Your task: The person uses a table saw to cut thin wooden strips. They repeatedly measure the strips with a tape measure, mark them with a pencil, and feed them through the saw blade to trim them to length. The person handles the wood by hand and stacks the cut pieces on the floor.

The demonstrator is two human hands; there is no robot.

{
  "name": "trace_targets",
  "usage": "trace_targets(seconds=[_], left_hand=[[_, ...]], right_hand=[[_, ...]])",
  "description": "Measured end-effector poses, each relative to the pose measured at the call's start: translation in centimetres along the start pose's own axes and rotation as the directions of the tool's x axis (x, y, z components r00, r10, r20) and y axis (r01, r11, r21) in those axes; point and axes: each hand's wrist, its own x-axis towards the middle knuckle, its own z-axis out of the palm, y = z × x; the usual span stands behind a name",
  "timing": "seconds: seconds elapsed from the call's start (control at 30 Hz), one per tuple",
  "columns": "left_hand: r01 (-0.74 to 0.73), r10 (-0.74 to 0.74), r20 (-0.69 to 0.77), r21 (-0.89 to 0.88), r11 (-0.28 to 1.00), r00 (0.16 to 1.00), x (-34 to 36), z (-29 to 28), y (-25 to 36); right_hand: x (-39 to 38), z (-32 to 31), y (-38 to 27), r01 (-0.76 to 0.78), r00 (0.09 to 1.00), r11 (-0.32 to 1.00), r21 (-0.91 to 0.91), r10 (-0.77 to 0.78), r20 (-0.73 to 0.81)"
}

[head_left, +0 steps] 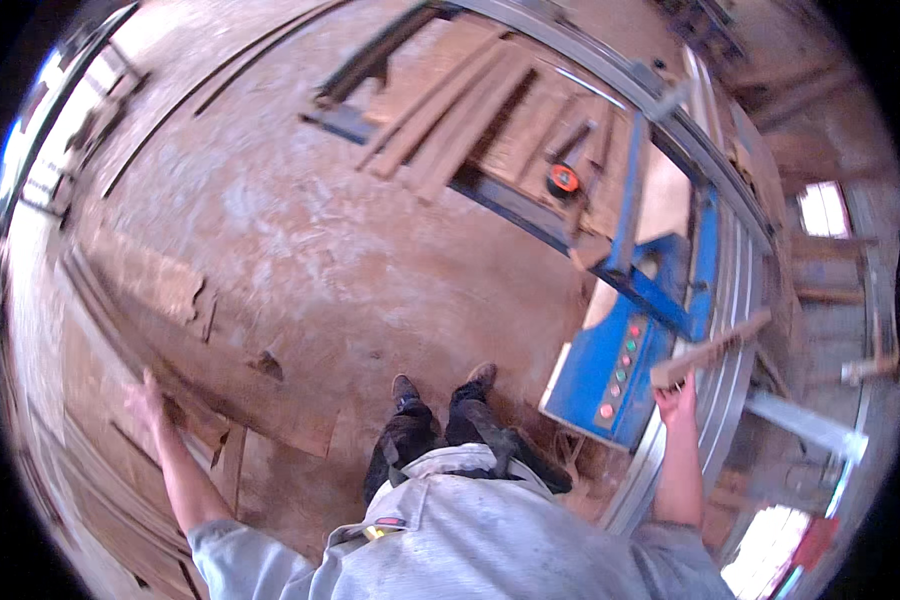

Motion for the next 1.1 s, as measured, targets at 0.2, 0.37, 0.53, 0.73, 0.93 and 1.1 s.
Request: trace_targets(seconds=[0.2,0.37,0.53,0.73,0.93,1.1], left_hand=[[-0.227,0.330,-0.264,0.355,0.907,0.907,-5.3,-3.9,6.2],[-0.867,0.862,-0.207,-0.307,0.391,0.463,-21.5,-8.3,23.4],[-0.832,0.981,-0.085,-0.520,-0.192,-0.174,-44.5,-11.0,40.2],[-0.837,0.899,-0.083,-0.337,-0.432,-0.431,-55.2,-7.3,53.8],[-0.877,0.881,0.071,-0.166,-0.451,-0.467,-58.5,-3.9,58.4],[-0.866,0.935,0.088,-0.415,-0.279,-0.343,-56.6,-3.6,59.8]], right_hand=[[-2.3,1.6,0.6,-0.017,0.999,0.998,0.054,0.019,-0.043],[-1.7,2.9,0.6,0.020,1.000,0.990,0.140,-0.018,-0.015],[-0.8,1.3,1.1,-0.042,0.999,0.956,0.289,0.032,0.039],[0.2,2.2,2.5,-0.033,0.995,0.901,0.433,-0.012,0.101],[0.2,2.2,2.6,-0.109,0.994,0.900,0.422,0.110,0.022],[-0.9,2.3,3.6,-0.152,0.988,0.717,0.680,0.122,0.092]])
